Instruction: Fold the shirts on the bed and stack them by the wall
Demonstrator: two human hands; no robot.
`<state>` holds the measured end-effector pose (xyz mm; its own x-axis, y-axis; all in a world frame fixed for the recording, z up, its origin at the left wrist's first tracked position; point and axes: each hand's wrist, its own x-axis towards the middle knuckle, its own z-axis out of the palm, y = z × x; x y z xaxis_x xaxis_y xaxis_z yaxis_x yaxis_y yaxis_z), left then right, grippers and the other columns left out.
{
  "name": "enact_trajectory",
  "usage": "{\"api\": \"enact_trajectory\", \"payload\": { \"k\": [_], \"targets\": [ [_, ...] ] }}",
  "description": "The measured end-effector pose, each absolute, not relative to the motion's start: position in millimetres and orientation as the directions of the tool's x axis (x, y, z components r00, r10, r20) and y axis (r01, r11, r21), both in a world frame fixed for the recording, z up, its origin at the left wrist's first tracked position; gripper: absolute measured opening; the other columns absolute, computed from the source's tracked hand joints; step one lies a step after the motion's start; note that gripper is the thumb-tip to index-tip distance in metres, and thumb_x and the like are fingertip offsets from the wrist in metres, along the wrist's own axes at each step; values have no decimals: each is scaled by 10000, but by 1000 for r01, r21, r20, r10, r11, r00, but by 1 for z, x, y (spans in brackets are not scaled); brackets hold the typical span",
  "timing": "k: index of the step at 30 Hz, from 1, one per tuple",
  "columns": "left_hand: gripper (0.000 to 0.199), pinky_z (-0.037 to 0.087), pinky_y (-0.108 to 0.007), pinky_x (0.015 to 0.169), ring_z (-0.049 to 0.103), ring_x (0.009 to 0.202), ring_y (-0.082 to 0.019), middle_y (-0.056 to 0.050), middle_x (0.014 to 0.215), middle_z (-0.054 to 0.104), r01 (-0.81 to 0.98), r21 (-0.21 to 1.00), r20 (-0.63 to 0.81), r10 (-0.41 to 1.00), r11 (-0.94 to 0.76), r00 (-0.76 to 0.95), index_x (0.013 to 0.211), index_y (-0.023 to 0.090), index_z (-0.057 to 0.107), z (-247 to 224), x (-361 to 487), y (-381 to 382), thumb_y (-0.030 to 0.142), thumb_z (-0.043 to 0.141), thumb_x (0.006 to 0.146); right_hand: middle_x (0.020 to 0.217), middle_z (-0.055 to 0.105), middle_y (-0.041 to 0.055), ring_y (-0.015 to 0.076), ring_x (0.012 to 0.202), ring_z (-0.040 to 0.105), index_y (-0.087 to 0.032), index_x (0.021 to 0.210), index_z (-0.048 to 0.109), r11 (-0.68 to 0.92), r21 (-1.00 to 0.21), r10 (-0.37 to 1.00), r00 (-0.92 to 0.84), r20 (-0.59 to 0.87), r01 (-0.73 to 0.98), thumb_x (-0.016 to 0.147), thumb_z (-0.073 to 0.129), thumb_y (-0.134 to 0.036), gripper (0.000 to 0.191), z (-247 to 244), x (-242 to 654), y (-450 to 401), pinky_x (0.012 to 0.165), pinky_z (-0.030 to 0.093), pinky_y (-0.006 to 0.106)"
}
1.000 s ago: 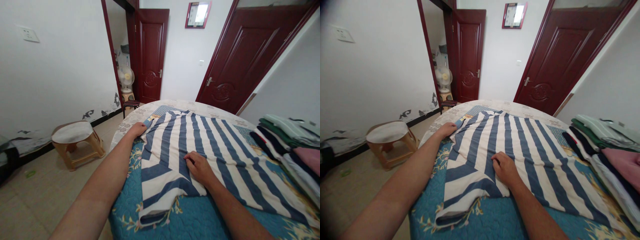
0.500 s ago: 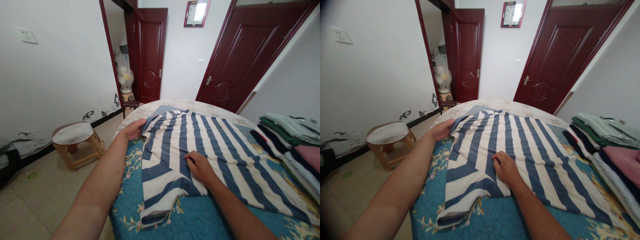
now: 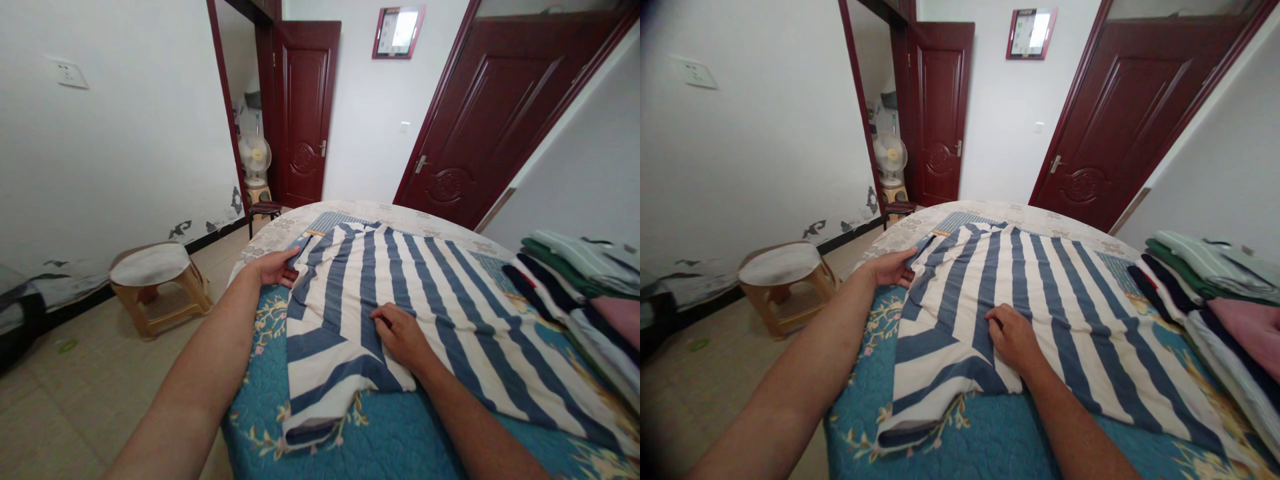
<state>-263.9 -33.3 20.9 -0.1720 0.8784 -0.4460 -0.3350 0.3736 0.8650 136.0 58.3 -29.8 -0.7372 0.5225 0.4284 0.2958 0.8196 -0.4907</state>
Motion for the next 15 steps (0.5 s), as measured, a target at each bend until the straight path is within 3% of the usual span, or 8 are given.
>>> {"api": "enact_trajectory", "payload": {
  "k": [3,6,11,15],
  "targets": [
    [547,646,-363,717,766,767,-239,-80,890,818,-348,920,-328,842,181,-428,1024,196,756,18,-265,-29,640,906,742,947,727,59,227,900,709,-220,978,731,819,-493,521,-740,425,293,961,523,-182,212,-30,136,59,843,529,365],
    [576,629,-331,686,754,762,-226,-100,913,821,-239,969,-195,771,57,-606,1003,171,763,16,-265,-25,631,931,700,957,732,58,232,918,714,-227,981,731,814,-506,524,-735,429,285,957,526,-182,211,-31,136,59,866,532,372],
    [503,613,-329,662,748,729,-237,-110,811,795,0,980,-151,748,198,-646,822,161,726,12,-263,-21,589,942,668,956,731,58,232,914,714,-226,970,727,813,-506,528,-731,432,288,944,531,-173,204,-32,136,59,860,533,373],
    [407,609,-326,711,768,806,-249,-112,845,808,122,960,-99,710,253,-697,898,151,749,8,-262,-19,527,856,784,970,731,62,231,926,712,-219,987,727,824,-484,518,-739,431,295,947,527,-161,212,-33,137,59,868,533,371]
  ]
}}
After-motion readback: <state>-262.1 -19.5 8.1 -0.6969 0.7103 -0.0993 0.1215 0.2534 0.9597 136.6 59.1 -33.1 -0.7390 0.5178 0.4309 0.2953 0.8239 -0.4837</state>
